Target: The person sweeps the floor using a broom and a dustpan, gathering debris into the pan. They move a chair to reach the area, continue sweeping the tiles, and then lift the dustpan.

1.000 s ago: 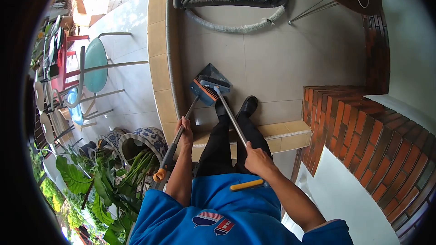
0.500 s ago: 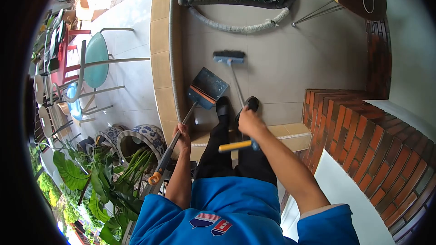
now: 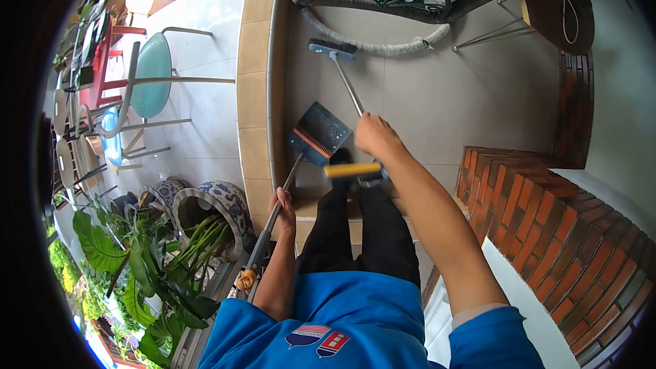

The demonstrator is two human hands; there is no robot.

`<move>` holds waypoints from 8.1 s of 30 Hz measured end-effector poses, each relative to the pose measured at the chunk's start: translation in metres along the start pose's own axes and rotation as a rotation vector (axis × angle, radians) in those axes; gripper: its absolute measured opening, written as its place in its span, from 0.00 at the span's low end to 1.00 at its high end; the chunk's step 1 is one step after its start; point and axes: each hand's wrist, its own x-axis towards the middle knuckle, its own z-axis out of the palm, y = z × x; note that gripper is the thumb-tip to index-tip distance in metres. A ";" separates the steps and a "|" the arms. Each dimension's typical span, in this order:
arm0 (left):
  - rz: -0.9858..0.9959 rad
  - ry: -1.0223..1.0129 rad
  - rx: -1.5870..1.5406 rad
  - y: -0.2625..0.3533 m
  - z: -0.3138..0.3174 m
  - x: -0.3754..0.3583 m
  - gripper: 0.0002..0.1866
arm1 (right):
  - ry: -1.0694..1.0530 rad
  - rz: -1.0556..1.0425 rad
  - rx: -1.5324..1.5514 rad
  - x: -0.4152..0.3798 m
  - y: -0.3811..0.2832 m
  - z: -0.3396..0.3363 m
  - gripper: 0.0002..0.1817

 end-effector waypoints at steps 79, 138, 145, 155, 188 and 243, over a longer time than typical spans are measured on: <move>-0.134 0.376 -0.024 0.026 0.004 -0.179 0.18 | 0.063 -0.070 0.296 -0.133 0.279 -0.004 0.06; -0.401 0.859 -0.144 -0.007 0.061 -0.149 0.29 | -0.341 -0.470 -0.953 -0.087 0.036 0.030 0.27; -0.402 0.941 -0.283 0.007 0.090 -0.173 0.28 | -0.115 -0.482 -0.778 -0.043 0.015 0.040 0.27; -0.451 1.060 -0.445 -0.004 0.108 -0.188 0.32 | -0.248 -0.558 -0.925 -0.106 0.033 0.019 0.28; -0.750 1.811 -0.863 0.013 0.217 -0.227 0.25 | -0.501 -0.743 -1.310 -0.023 -0.127 0.081 0.19; -0.723 1.746 -0.758 -0.006 0.248 -0.319 0.28 | -0.426 -0.801 -1.319 -0.102 -0.110 0.005 0.17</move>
